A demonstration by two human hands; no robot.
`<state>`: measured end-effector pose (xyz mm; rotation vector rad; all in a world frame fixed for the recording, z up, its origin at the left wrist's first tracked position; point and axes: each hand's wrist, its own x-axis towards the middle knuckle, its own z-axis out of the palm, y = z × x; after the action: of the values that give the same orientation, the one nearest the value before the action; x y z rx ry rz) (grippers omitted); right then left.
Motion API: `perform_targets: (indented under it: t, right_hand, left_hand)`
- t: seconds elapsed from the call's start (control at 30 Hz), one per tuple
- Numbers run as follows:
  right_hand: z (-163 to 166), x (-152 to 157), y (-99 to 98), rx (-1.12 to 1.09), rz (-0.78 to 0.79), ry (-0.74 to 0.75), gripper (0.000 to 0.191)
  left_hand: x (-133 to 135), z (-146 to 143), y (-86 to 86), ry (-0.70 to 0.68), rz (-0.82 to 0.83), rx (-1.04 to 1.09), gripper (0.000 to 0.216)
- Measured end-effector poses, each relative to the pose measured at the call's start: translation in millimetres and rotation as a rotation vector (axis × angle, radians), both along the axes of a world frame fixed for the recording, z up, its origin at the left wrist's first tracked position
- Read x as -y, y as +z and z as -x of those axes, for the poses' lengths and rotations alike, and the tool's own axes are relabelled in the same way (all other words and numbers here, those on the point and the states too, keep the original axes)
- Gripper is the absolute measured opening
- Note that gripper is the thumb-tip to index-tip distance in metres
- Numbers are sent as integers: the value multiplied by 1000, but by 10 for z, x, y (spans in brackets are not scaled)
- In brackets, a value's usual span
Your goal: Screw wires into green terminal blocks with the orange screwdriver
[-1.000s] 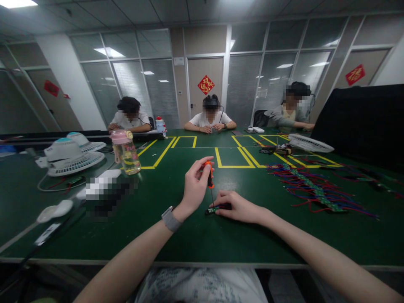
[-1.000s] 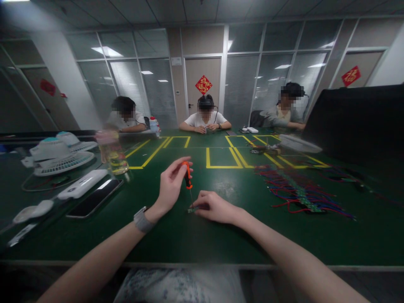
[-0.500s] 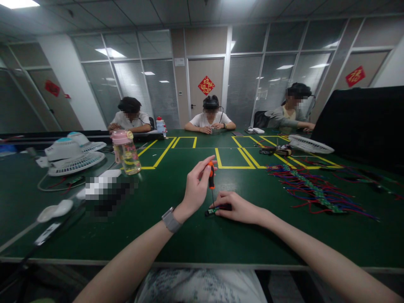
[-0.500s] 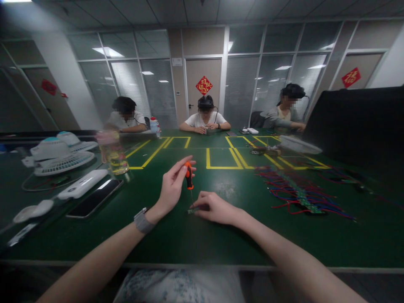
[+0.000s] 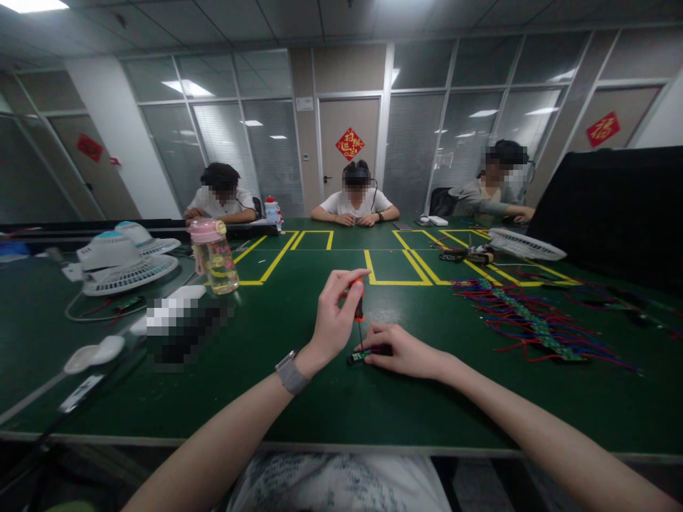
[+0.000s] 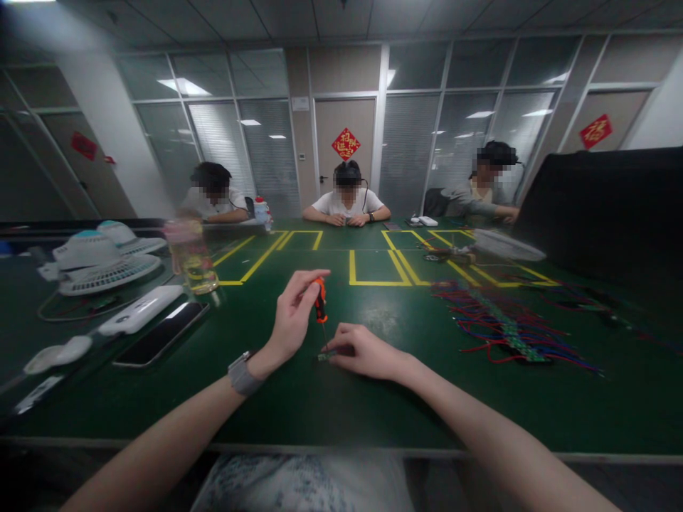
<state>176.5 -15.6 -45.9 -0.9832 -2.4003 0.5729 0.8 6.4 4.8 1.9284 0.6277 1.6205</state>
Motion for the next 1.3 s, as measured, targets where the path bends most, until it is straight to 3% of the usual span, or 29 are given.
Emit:
perform_targets:
  t: [0.2, 0.53, 0.73, 0.9, 1.3]
  right_hand:
    - [8, 12, 23, 6, 10, -5, 25]
    - [7, 5, 10, 10, -4, -6, 25]
    - [16, -6, -3, -5, 6, -3, 24]
    - [11, -4, 2, -8, 10, -5, 24]
    - [14, 9, 21, -3, 0, -6, 24]
  left_hand:
    - [17, -12, -1, -119, 72, 38, 32]
    - [11, 3, -6, 102, -117, -21, 13]
    - [13, 6, -16, -23, -74, 7, 29]
    - [21, 7, 4, -81, -44, 18, 28]
    - [14, 19, 19, 118, -182, -6, 8]
